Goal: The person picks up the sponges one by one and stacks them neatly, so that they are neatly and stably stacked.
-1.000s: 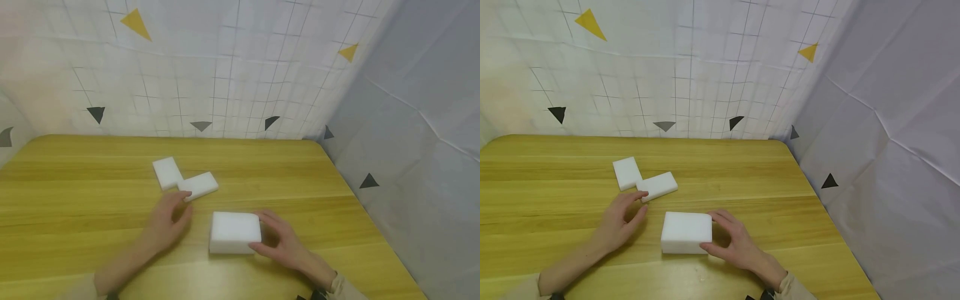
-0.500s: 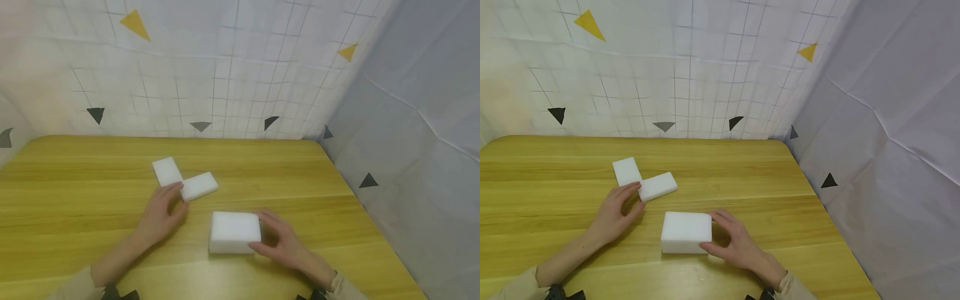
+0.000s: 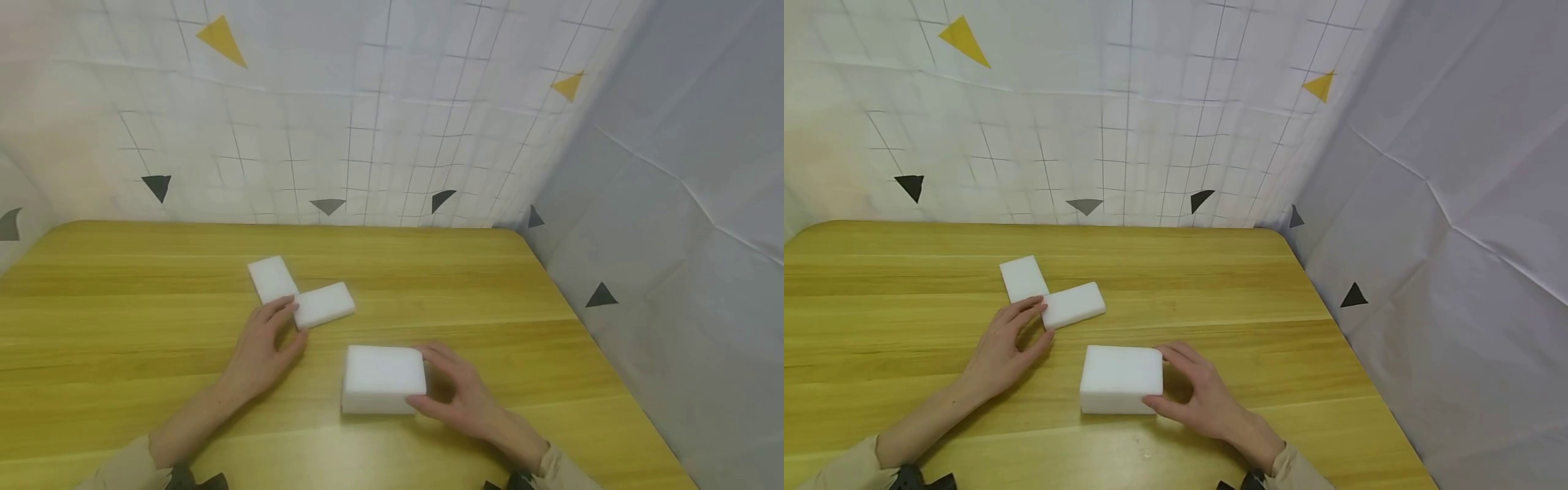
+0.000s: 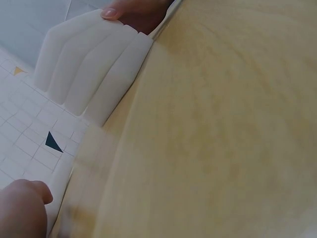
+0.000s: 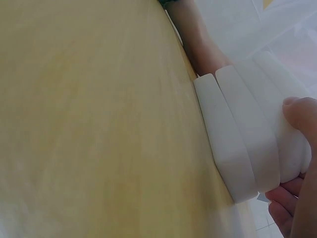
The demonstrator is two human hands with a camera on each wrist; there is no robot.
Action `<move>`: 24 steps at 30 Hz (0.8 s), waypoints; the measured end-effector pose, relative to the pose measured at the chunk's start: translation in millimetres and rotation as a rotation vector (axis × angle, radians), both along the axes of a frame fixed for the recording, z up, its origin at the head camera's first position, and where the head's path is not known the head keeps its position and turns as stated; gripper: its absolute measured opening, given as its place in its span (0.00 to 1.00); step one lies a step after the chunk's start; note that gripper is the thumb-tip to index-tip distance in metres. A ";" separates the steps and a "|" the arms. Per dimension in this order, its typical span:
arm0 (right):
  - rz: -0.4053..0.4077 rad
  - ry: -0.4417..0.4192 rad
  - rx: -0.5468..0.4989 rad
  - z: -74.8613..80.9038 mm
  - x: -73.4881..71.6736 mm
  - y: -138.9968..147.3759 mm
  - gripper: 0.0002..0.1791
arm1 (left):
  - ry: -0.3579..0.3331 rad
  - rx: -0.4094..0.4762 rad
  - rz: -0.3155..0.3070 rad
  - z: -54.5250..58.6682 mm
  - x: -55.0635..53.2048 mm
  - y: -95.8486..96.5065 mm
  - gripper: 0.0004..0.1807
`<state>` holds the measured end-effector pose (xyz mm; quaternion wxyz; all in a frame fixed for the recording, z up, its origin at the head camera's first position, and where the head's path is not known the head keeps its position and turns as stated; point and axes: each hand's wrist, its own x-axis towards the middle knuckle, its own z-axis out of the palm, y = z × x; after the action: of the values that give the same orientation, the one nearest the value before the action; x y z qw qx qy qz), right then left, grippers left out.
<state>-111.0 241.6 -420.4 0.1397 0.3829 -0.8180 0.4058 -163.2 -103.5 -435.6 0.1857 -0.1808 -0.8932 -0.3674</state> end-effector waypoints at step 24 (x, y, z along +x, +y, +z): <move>0.016 0.000 -0.004 0.5 0.5 -0.4 0.32 | 0.011 0.024 -0.019 -0.9 3.5 -0.6 0.19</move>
<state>-110.6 241.2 -419.9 0.1376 0.3891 -0.8141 0.4086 -159.7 -104.1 -436.5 0.1892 -0.1892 -0.8860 -0.3788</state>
